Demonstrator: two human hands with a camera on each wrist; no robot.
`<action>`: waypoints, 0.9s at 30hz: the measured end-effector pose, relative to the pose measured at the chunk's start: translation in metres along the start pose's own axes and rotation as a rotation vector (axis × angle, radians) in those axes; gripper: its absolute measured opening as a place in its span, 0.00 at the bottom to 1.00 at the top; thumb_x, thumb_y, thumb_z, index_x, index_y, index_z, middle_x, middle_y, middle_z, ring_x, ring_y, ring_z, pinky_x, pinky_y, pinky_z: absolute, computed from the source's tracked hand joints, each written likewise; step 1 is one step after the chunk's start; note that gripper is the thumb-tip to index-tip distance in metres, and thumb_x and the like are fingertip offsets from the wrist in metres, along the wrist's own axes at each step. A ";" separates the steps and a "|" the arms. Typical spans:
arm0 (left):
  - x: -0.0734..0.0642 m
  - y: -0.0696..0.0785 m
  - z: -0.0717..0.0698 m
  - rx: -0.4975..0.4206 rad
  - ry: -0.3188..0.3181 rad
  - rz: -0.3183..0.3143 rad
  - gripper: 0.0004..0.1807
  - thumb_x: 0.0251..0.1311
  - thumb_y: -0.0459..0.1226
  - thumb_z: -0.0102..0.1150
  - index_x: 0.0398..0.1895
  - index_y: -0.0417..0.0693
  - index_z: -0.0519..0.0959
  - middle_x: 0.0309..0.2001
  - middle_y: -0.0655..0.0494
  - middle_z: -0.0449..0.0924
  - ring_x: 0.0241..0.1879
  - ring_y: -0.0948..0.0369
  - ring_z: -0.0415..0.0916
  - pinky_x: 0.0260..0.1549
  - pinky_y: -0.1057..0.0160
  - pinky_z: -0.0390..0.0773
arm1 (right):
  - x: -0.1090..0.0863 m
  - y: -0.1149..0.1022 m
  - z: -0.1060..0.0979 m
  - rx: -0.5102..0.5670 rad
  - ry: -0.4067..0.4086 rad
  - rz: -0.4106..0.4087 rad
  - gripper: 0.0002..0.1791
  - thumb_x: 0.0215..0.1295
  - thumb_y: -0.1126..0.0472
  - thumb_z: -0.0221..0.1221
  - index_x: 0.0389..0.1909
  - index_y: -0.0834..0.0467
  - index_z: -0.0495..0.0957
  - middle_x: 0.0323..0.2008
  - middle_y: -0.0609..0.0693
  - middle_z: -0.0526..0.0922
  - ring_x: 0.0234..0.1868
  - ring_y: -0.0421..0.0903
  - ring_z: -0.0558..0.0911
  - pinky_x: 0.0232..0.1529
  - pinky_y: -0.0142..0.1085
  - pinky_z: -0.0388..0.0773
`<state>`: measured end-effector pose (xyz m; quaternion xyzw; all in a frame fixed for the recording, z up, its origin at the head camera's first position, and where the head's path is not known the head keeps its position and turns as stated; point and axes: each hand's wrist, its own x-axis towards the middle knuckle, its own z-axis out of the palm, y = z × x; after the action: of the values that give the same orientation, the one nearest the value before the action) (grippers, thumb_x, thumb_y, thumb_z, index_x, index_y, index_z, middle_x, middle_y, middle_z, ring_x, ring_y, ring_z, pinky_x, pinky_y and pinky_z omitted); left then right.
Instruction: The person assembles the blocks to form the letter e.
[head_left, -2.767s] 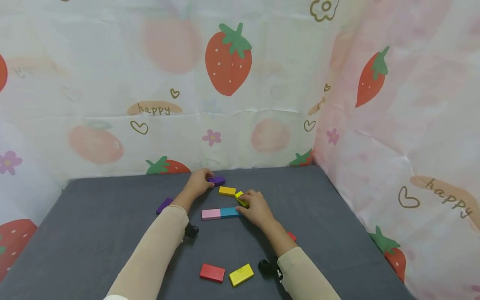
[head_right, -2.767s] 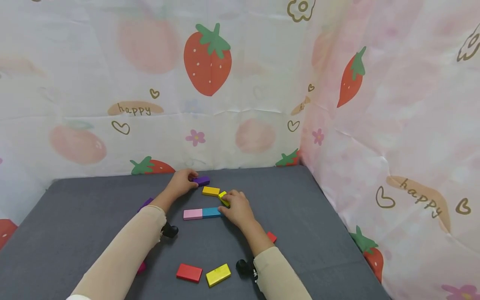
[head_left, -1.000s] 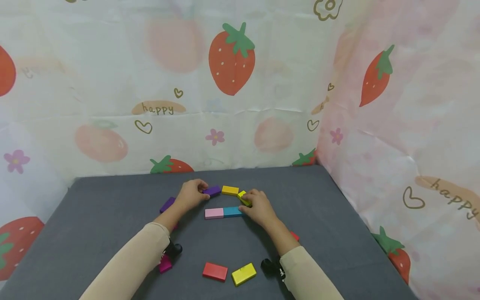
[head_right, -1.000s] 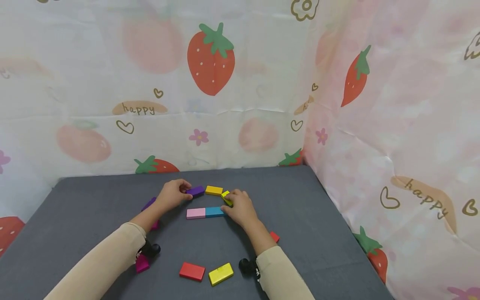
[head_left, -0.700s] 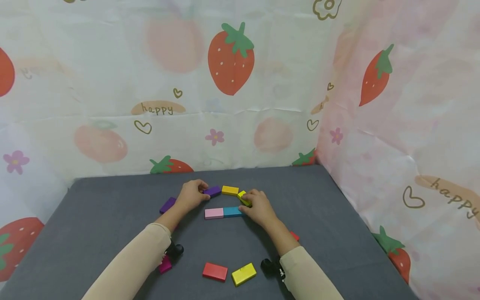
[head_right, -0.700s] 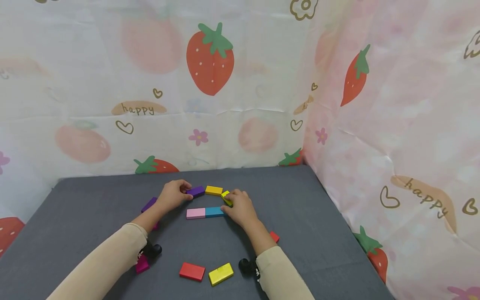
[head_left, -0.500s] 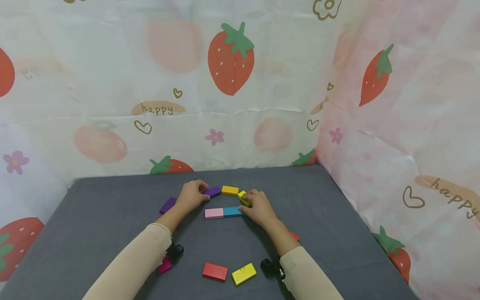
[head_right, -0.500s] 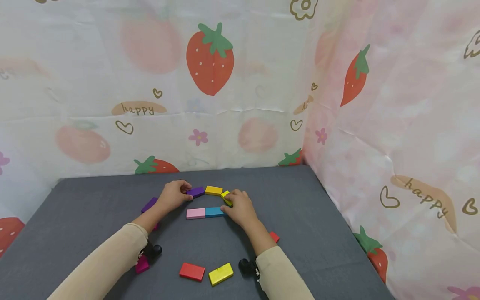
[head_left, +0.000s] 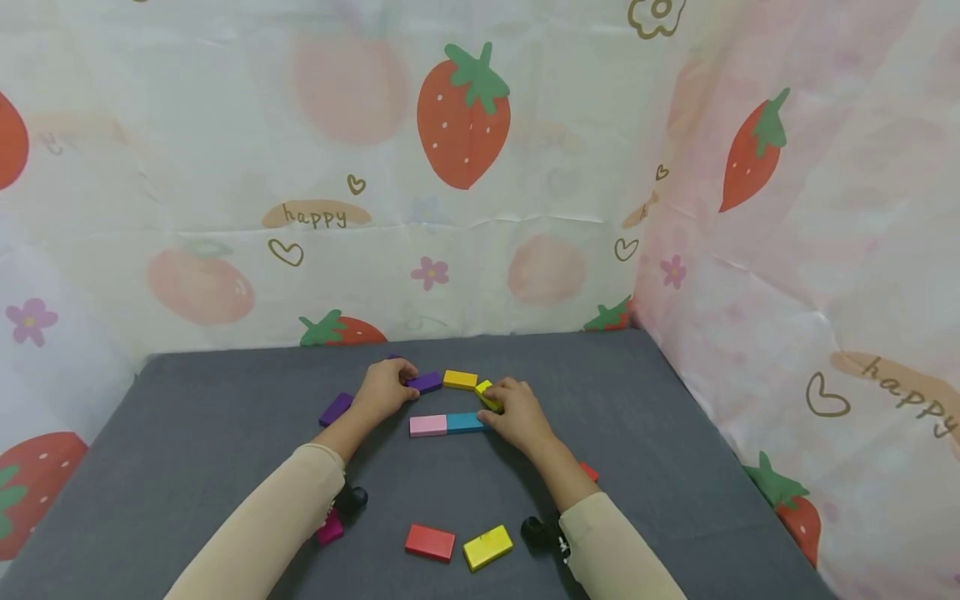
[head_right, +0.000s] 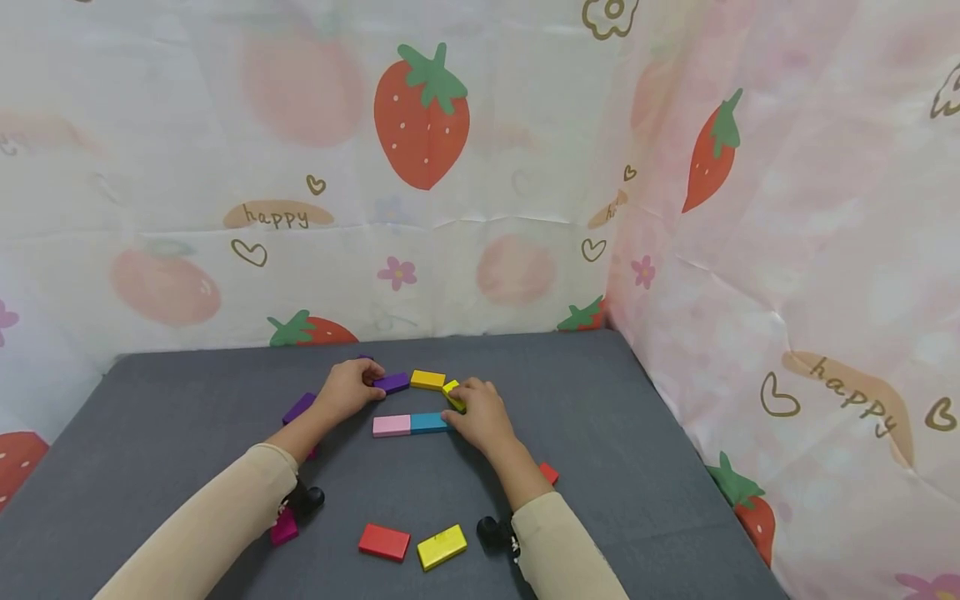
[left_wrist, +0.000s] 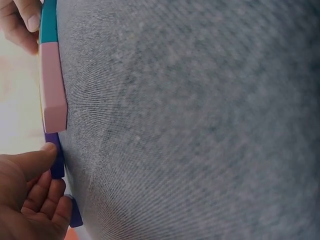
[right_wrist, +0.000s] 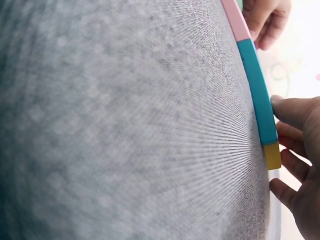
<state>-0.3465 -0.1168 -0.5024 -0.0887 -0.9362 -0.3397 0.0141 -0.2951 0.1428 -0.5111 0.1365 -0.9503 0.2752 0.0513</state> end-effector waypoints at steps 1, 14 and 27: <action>0.000 0.000 0.000 0.007 -0.003 0.001 0.18 0.60 0.34 0.72 0.53 0.40 0.83 0.50 0.45 0.85 0.51 0.49 0.80 0.55 0.48 0.79 | 0.000 0.000 0.000 -0.002 0.000 0.001 0.23 0.67 0.52 0.69 0.59 0.58 0.83 0.57 0.52 0.80 0.56 0.52 0.75 0.58 0.47 0.77; 0.002 0.005 0.000 0.032 -0.021 -0.006 0.18 0.63 0.33 0.70 0.56 0.40 0.82 0.52 0.45 0.85 0.53 0.49 0.80 0.58 0.47 0.78 | 0.000 -0.001 -0.002 0.007 -0.012 -0.007 0.24 0.67 0.53 0.68 0.60 0.59 0.83 0.58 0.53 0.80 0.57 0.53 0.75 0.59 0.48 0.77; 0.003 0.007 -0.001 0.057 -0.027 -0.002 0.18 0.64 0.33 0.69 0.57 0.40 0.82 0.54 0.44 0.85 0.55 0.49 0.81 0.59 0.48 0.77 | 0.001 0.002 0.000 0.001 -0.007 -0.005 0.23 0.67 0.52 0.69 0.59 0.59 0.83 0.58 0.52 0.80 0.57 0.53 0.75 0.59 0.48 0.77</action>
<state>-0.3478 -0.1117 -0.4972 -0.0918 -0.9457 -0.3119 0.0038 -0.2965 0.1438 -0.5118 0.1398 -0.9500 0.2749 0.0488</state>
